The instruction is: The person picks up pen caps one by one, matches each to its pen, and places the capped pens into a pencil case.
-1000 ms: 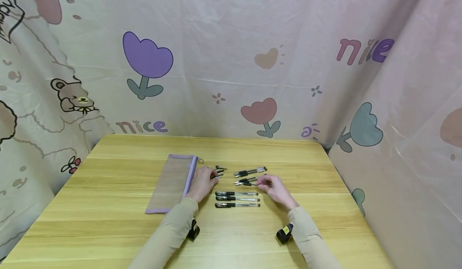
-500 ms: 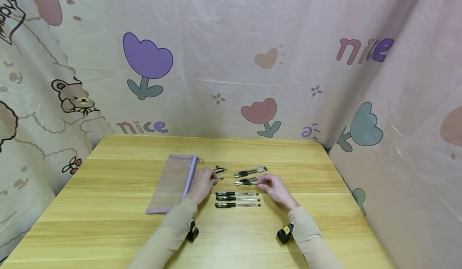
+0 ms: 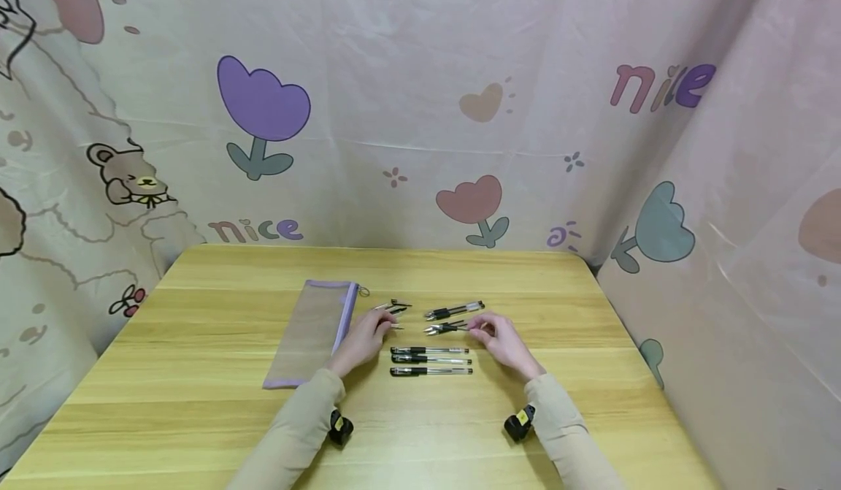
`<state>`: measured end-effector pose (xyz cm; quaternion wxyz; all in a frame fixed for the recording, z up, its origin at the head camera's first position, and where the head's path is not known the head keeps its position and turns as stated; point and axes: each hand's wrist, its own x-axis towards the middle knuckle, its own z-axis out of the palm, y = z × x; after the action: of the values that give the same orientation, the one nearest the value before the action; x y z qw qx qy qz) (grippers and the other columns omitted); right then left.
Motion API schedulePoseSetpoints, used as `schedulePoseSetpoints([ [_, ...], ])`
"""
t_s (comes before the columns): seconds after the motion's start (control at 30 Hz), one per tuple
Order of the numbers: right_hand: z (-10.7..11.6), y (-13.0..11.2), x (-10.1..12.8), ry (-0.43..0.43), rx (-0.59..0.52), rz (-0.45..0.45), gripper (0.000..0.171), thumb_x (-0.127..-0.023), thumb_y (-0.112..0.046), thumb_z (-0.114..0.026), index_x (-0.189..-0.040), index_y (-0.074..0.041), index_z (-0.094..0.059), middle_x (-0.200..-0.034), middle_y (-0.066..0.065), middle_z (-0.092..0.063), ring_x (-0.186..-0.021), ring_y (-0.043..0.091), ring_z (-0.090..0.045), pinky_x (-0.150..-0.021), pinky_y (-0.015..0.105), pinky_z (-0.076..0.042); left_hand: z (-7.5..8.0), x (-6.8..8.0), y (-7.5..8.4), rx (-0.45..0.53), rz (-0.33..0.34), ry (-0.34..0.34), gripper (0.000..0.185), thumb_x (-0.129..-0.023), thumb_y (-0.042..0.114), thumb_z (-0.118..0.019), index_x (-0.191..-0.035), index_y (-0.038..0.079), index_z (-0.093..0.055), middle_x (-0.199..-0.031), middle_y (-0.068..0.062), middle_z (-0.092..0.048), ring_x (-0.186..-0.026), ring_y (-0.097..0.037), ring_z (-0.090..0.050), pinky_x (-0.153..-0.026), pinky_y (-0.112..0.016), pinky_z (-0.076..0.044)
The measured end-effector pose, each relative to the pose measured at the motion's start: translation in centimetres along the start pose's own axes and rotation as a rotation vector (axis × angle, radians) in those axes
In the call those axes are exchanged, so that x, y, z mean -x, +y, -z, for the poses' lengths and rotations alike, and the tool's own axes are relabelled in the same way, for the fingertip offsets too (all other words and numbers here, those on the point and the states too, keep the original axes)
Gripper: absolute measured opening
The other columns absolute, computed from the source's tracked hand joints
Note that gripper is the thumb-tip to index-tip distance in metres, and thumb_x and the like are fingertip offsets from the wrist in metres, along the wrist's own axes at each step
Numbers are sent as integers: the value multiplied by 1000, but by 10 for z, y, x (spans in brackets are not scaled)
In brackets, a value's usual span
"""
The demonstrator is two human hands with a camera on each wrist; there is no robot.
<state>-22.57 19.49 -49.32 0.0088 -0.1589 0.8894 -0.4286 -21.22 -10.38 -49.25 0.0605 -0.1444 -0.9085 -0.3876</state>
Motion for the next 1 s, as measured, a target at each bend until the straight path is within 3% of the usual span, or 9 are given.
schedulePoseSetpoints([
  [0.2,-1,-5,0,10,4,7,14,-92,-2,-66,-105,-5,-71,-98,8,-70,-80,11,-56,-70,18,-48,0,4,-6,134,16,-11,16,-99,4,-58,-110,1,-69,-102,-13,-74,-91,-25,-68,-84,-37,-57],
  [0.33,-3,-10,0,7,9,21,12,-93,-3,-66,-104,-5,-71,-98,7,-69,-78,10,-54,-67,18,-47,1,4,-8,262,34,-53,15,-97,4,-62,-109,-2,-70,-93,-16,-72,-78,-17,-65,-71,-21,-54],
  [0.43,-3,-14,1,-2,5,23,12,-93,-3,-66,-103,-6,-71,-96,7,-69,-75,10,-53,-65,19,-46,4,4,-8,332,21,-93,16,-96,4,-64,-107,-5,-70,-93,-19,-72,-77,-13,-65,-69,-18,-54],
  [0.73,-4,-22,0,-30,-20,14,12,-94,-6,-66,-105,-7,-72,-98,8,-67,-73,9,-53,-62,19,-47,8,4,-7,413,22,-142,18,-95,8,-68,-108,-4,-71,-99,-20,-74,-82,-17,-69,-71,-19,-57],
  [1.0,-6,-23,1,-48,-10,36,12,-93,-6,-67,-104,-7,-72,-90,7,-66,-69,8,-51,-60,18,-45,9,7,-3,396,-5,-168,20,-95,11,-67,-109,-4,-71,-98,-19,-74,-81,-17,-69,-69,-20,-57],
])
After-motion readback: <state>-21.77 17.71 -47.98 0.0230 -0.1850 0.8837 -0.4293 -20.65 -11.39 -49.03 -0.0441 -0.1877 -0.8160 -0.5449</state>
